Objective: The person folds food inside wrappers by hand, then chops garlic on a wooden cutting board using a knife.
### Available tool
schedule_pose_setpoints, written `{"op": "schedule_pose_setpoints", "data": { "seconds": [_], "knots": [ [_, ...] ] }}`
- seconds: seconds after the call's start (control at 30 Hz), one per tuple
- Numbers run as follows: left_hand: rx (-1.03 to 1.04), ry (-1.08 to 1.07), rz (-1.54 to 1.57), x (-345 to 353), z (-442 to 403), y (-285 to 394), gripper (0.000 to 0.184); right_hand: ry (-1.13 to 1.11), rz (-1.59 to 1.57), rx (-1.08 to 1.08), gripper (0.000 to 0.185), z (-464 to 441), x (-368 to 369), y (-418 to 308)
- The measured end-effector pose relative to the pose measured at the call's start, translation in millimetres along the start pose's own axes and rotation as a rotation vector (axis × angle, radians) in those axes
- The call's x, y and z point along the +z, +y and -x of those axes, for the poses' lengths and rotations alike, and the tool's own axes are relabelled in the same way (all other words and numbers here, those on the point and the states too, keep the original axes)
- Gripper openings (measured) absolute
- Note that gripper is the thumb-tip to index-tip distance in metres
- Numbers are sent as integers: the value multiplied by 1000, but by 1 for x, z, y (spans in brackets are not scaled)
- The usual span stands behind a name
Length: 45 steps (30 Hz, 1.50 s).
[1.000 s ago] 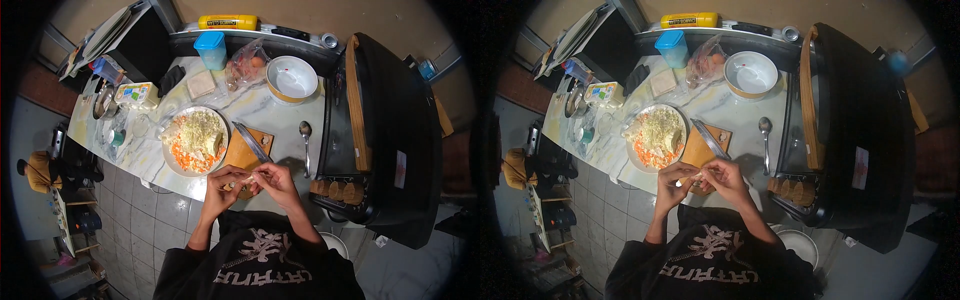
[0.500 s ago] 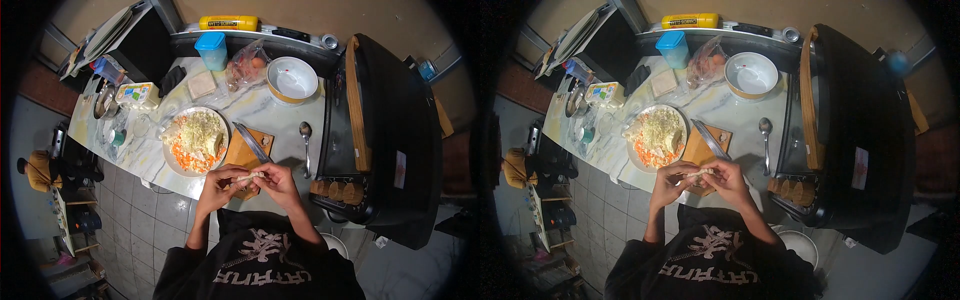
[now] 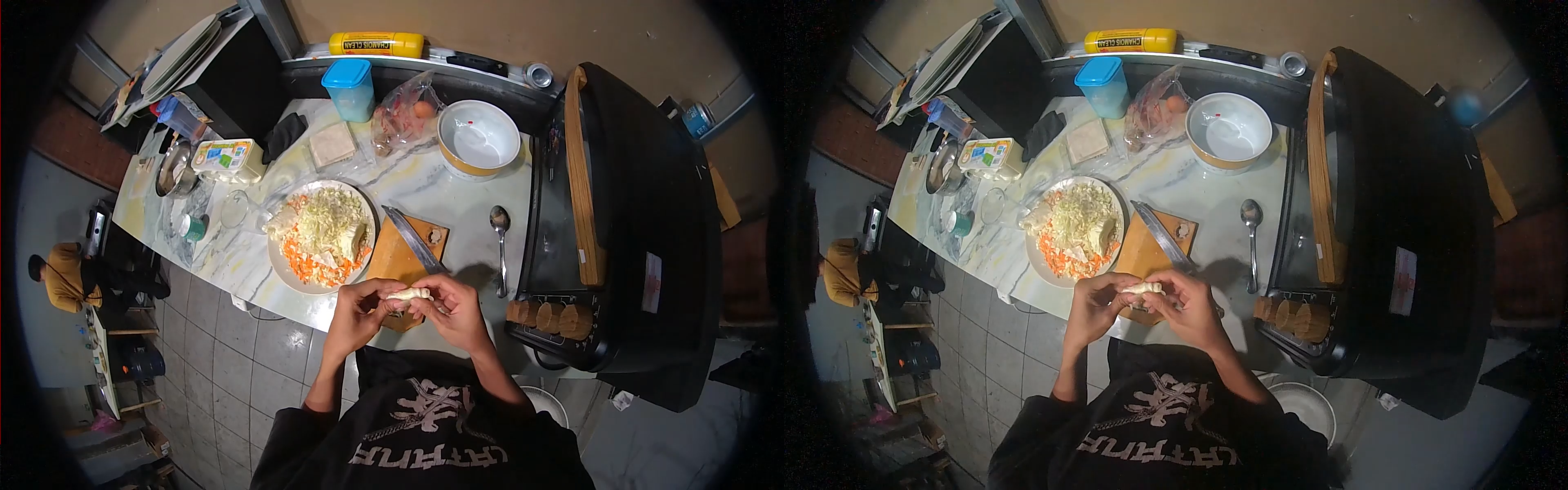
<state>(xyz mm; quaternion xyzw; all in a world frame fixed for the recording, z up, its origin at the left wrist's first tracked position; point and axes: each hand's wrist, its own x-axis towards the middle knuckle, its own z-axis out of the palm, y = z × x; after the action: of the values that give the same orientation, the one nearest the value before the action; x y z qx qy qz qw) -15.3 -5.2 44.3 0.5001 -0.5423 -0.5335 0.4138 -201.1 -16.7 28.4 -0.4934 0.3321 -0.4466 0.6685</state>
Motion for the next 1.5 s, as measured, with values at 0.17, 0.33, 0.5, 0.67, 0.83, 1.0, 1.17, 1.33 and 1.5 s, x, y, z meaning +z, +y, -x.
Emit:
{"op": "schedule_pose_setpoints", "data": {
  "seconds": [0.17,0.33,0.5,0.67,0.83,1.0,1.17,1.33,1.5],
  "knots": [
    [18,9,78,3,1,-4,19,-6,88,-82,22,0,1,-2],
    [29,26,222,6,0,-3,19,22,94,-73,21,2,1,-3],
    [-56,-49,268,4,1,-6,19,43,108,-72,20,2,0,-2],
    [95,-77,48,-1,-2,-2,25,77,113,-50,16,0,0,0],
    [6,-70,118,9,0,25,29,98,94,-59,13,-2,-2,-4],
    [223,9,-299,7,-4,7,31,105,29,2,12,-1,-3,-2],
    [106,61,-75,15,-3,1,24,74,-2,34,12,-1,-4,-5],
    [55,103,162,22,-4,-4,21,79,-43,-14,11,-1,-3,1],
    [16,118,290,26,-2,-10,22,122,-26,-77,9,-3,-2,8]
  ]
}}
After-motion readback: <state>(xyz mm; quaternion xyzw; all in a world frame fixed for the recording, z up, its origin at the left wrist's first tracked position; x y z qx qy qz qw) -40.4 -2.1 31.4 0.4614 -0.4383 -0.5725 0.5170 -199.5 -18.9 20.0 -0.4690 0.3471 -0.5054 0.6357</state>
